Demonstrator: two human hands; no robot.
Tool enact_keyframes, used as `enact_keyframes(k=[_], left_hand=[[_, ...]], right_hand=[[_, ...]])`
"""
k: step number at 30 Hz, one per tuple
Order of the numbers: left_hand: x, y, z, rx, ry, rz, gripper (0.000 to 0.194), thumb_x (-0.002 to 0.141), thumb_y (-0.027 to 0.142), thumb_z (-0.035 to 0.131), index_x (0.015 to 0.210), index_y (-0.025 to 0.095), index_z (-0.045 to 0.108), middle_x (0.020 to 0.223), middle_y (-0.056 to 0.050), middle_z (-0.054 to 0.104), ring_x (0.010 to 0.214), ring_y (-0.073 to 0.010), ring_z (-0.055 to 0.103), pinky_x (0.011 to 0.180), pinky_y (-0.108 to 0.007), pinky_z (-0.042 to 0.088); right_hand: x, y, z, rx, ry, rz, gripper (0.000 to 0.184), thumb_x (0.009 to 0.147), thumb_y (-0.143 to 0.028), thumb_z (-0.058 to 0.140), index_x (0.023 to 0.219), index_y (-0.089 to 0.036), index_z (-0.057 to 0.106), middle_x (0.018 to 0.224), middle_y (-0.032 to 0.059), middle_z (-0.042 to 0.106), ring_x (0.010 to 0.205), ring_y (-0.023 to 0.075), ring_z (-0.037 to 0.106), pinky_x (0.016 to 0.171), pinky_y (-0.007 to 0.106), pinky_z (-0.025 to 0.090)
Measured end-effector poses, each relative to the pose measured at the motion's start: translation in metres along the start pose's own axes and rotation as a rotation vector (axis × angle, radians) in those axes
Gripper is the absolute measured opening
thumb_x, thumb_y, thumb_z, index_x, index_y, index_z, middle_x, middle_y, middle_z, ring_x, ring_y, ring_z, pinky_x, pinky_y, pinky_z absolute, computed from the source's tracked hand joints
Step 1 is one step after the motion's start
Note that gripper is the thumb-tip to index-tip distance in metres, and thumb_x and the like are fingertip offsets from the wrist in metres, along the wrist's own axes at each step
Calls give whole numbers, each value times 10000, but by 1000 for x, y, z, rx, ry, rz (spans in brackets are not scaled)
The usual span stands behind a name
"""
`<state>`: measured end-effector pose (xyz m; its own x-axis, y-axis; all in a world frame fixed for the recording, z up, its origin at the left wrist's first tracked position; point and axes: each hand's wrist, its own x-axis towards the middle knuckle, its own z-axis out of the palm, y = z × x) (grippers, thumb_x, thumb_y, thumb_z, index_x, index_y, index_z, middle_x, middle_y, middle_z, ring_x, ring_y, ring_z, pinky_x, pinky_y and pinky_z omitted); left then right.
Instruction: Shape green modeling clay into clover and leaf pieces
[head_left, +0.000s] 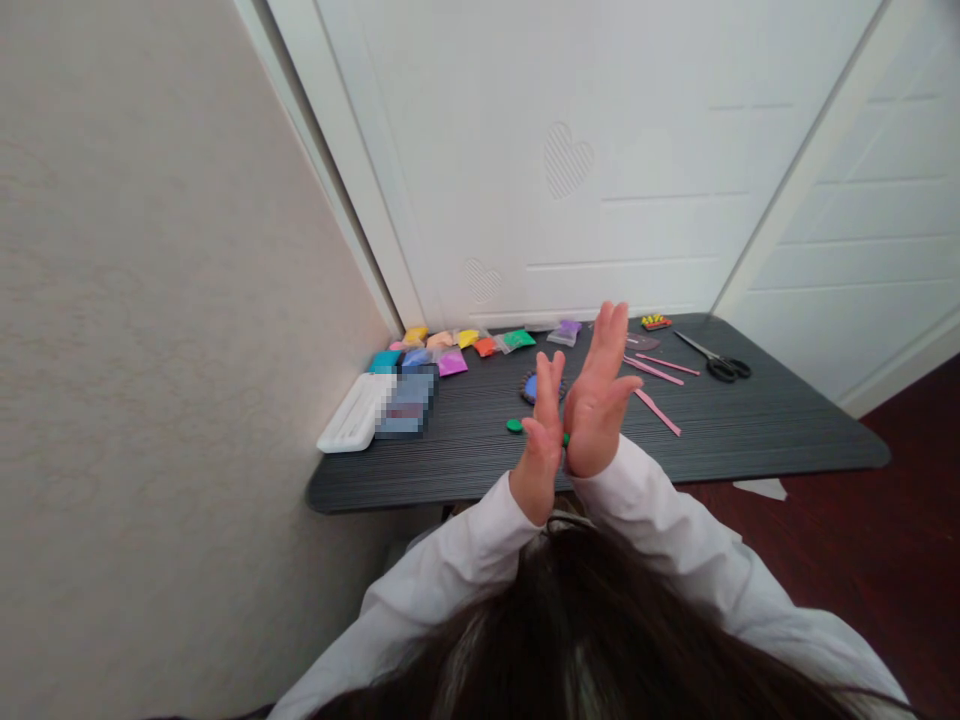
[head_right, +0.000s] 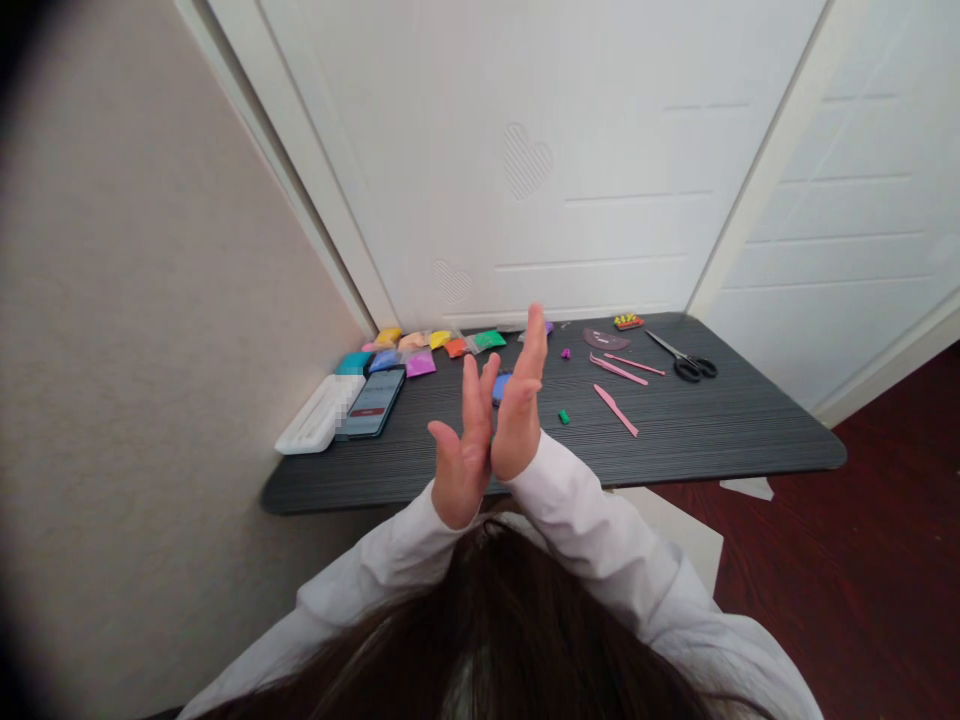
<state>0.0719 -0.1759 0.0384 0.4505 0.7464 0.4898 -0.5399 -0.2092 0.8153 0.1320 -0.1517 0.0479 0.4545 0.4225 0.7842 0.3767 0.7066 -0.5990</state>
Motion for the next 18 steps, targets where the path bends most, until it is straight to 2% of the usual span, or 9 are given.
enact_keyframes(k=[3, 6, 8, 11, 14, 18], left_hand=[[-5, -3, 1, 13, -43, -40, 751, 663, 695, 150, 1310, 313, 141, 1406, 45, 135, 1289, -183, 10, 1058, -328, 40], [-6, -4, 0, 11, -78, -61, 760, 672, 690, 146, 1319, 293, 99, 1407, 36, 133, 1289, -180, 15, 1061, -317, 29], [-4, -2, -3, 7, -76, -62, 744, 690, 677, 114, 1322, 284, 91, 1408, 41, 122, 1290, -166, 14, 1063, -310, 38], [-2, -2, -8, 44, -75, -77, 705, 721, 643, 71, 1313, 273, 170, 1404, 54, 133, 1290, -158, 22, 1068, -304, 40], [-3, -8, -11, 94, -89, -107, 741, 696, 669, 73, 1293, 267, 248, 1402, 69, 130, 1290, -172, 15, 1069, -291, -10], [-5, -15, -12, 127, -114, -94, 819, 639, 716, 108, 1300, 250, 230, 1405, 83, 97, 1290, -180, -28, 1060, -262, -59]], right_hand=[[12, 2, -5, 11, 45, 21, 580, 801, -484, -105, 1308, -274, 81, 1388, -35, 105, 1293, 165, 22, 1048, 459, 27], [8, -6, -5, 4, 23, 40, 588, 790, -492, -115, 1311, -292, 73, 1390, -46, 97, 1294, 175, 14, 1049, 461, 44], [-3, -15, -1, -46, -34, 41, 587, 785, -542, -40, 1317, -300, 12, 1390, -31, 97, 1292, 213, 2, 1032, 495, 91], [-12, -23, 5, -143, -101, 59, 633, 797, -552, 144, 1306, -283, -119, 1394, 7, 68, 1287, 264, -6, 996, 529, 168], [-2, -14, 2, -136, -16, 5, 595, 787, -507, -83, 1320, -252, -13, 1399, -4, 45, 1292, 220, 14, 1033, 500, 99], [8, -4, -6, -175, 78, 18, 608, 782, -425, -177, 1318, -231, 35, 1386, 7, 104, 1293, 179, 40, 1057, 459, 62]])
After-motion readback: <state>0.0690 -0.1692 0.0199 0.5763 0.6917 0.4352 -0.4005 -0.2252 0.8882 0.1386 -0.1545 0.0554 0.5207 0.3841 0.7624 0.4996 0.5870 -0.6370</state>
